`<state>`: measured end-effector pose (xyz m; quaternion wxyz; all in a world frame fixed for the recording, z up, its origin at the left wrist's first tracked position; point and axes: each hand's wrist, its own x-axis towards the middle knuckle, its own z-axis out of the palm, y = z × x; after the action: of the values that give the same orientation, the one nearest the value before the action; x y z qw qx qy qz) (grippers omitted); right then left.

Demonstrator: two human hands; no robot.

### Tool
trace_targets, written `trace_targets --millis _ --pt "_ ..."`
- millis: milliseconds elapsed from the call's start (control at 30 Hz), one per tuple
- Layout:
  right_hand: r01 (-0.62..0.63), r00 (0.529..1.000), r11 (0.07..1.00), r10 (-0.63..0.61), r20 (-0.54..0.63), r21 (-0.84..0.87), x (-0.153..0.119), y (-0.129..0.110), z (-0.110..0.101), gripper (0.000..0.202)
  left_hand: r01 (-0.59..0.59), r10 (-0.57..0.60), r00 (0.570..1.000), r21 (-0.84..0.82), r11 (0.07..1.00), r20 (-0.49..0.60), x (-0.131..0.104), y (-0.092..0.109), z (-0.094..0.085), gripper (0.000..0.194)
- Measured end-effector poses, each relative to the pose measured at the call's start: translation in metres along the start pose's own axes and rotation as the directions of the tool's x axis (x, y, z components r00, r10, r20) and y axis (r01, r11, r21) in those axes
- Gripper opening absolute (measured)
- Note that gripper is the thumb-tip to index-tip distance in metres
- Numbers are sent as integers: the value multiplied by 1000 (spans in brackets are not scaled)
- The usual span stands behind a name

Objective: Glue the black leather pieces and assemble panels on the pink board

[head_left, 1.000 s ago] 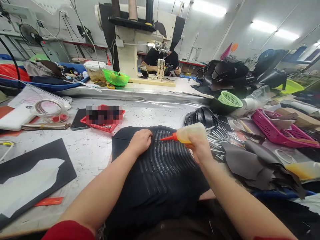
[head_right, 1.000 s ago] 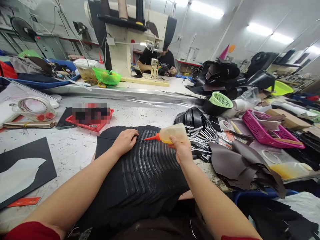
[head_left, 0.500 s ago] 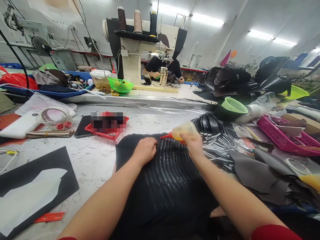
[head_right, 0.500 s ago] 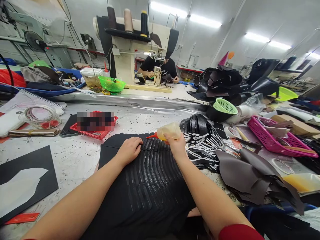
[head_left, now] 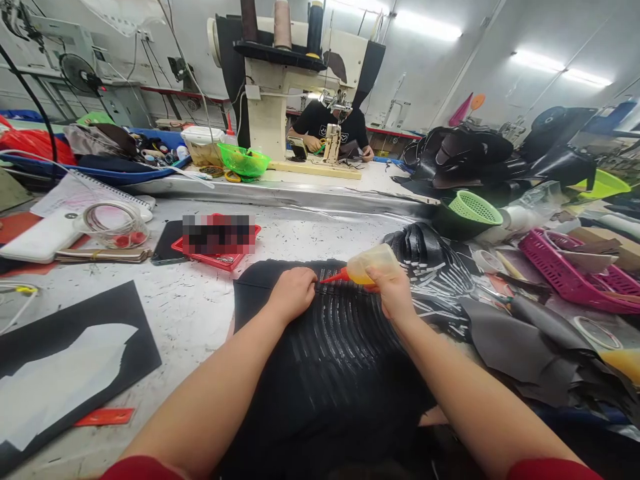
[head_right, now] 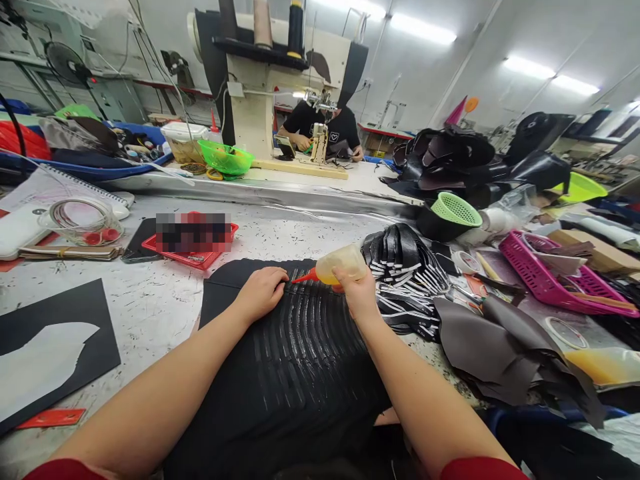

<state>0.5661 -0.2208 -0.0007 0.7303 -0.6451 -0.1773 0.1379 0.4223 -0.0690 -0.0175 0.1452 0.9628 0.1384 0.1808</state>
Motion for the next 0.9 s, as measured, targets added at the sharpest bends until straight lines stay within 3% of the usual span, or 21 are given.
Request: trace_targets --millis 900 --pt "-109 986 993 113 120 -41 -28 1 -11 51 10 -10 1000 2 1000 1 1 1 2 18"
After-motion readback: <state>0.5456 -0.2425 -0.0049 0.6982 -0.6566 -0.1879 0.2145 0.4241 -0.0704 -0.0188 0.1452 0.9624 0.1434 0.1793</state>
